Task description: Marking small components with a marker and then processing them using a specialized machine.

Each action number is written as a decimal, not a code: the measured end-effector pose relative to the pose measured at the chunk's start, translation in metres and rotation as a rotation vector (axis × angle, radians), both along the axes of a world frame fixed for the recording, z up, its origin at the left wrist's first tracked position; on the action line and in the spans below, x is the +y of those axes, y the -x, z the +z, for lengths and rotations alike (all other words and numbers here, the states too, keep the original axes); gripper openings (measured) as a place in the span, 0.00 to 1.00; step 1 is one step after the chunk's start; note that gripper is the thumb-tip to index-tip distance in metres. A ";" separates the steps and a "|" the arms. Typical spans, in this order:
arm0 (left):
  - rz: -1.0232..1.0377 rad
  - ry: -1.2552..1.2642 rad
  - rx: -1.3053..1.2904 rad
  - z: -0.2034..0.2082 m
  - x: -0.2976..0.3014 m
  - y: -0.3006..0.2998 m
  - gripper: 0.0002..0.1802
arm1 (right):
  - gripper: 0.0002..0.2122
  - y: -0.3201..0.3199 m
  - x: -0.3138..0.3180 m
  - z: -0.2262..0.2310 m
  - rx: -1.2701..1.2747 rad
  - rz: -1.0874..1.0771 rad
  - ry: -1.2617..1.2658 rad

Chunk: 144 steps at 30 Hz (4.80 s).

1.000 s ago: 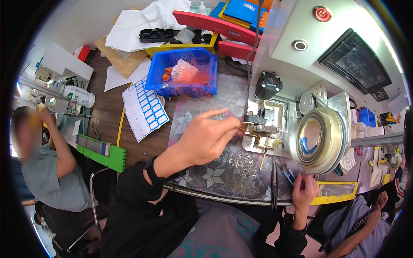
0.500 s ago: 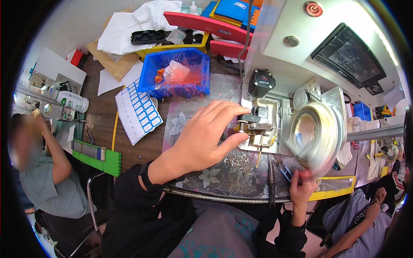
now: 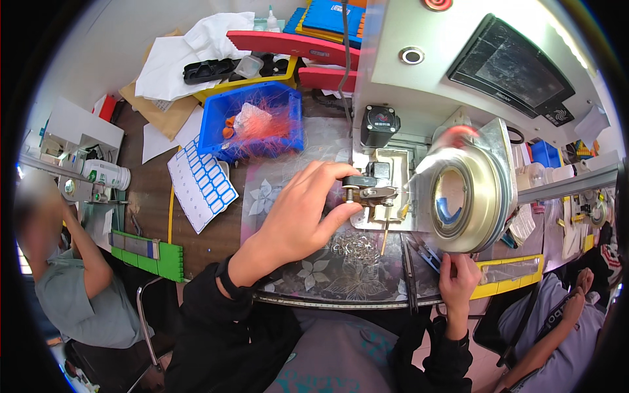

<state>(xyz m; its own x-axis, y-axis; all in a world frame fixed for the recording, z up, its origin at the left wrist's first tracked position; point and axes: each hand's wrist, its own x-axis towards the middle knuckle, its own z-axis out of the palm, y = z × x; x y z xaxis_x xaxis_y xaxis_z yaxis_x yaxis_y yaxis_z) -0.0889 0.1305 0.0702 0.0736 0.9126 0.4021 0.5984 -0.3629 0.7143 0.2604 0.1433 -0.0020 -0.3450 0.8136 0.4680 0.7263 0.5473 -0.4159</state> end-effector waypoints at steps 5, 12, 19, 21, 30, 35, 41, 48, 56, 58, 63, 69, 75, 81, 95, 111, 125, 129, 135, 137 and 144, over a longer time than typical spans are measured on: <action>0.010 0.053 0.000 -0.001 -0.001 0.000 0.23 | 0.08 -0.001 0.002 0.002 -0.046 0.000 0.045; -0.007 0.117 -0.048 -0.005 -0.001 0.003 0.23 | 0.08 0.000 0.001 0.000 -0.025 -0.052 0.040; -0.030 0.107 -0.053 -0.007 0.000 0.004 0.23 | 0.09 -0.001 0.002 0.003 -0.002 -0.027 0.006; -0.025 0.125 -0.048 -0.007 -0.001 0.003 0.22 | 0.09 -0.002 0.003 0.003 -0.037 -0.010 0.009; -0.019 0.137 -0.056 -0.007 -0.001 0.003 0.22 | 0.09 0.000 0.002 0.004 -0.047 -0.021 0.024; -0.011 0.118 -0.042 -0.007 -0.002 0.002 0.22 | 0.09 0.001 0.001 0.005 -0.046 -0.024 0.021; 0.001 0.087 -0.032 -0.008 -0.002 0.001 0.22 | 0.09 0.000 0.001 0.004 -0.033 -0.025 0.023; 0.042 0.102 -0.021 -0.007 -0.004 -0.002 0.22 | 0.09 0.002 0.001 0.005 -0.020 -0.042 0.045; 0.019 0.109 -0.047 -0.013 -0.001 0.001 0.22 | 0.10 0.001 0.002 0.006 -0.048 -0.050 0.073; 0.011 0.090 -0.053 -0.014 0.000 0.002 0.23 | 0.10 0.002 0.002 0.006 -0.056 -0.051 0.055; 0.008 0.061 -0.038 -0.011 0.000 0.002 0.23 | 0.09 0.002 0.002 0.005 -0.048 -0.054 0.051; 0.027 0.050 -0.026 -0.009 -0.002 0.001 0.22 | 0.08 0.001 0.002 0.002 -0.048 -0.021 0.022; 0.022 0.028 -0.018 -0.007 -0.001 0.000 0.23 | 0.09 0.003 0.000 0.003 -0.049 -0.055 0.041; 0.010 0.100 -0.007 -0.004 -0.004 0.002 0.22 | 0.10 0.005 0.000 0.003 -0.060 -0.062 0.041; -0.017 0.044 -0.062 -0.012 0.002 0.002 0.23 | 0.05 0.001 0.001 0.000 -0.066 -0.059 0.096; -0.026 -0.023 -0.025 -0.010 0.003 0.003 0.24 | 0.06 0.003 0.005 0.000 -0.071 0.041 -0.065; -0.027 -0.002 0.064 -0.004 0.002 0.005 0.25 | 0.06 0.005 0.002 0.002 -0.047 -0.027 0.036; -0.030 0.001 0.057 0.000 0.001 0.005 0.24 | 0.06 0.005 0.001 0.002 -0.027 -0.034 0.064; -0.036 0.013 0.074 0.004 0.000 0.005 0.24 | 0.04 0.000 0.001 -0.002 -0.050 -0.034 0.060; -0.031 0.026 0.084 0.005 0.000 0.005 0.24 | 0.04 -0.002 0.003 -0.003 -0.069 -0.008 -0.002; -0.025 0.040 0.070 0.008 -0.002 0.002 0.25 | 0.06 -0.001 0.001 0.000 0.065 -0.013 0.048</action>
<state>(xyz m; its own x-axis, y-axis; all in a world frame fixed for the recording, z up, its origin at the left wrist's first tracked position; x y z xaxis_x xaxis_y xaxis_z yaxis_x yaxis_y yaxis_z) -0.0911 0.1282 0.0782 0.1236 0.9252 0.3587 0.6382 -0.3509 0.6852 0.2614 0.1438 -0.0022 -0.3046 0.8400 0.4491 0.7040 0.5161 -0.4879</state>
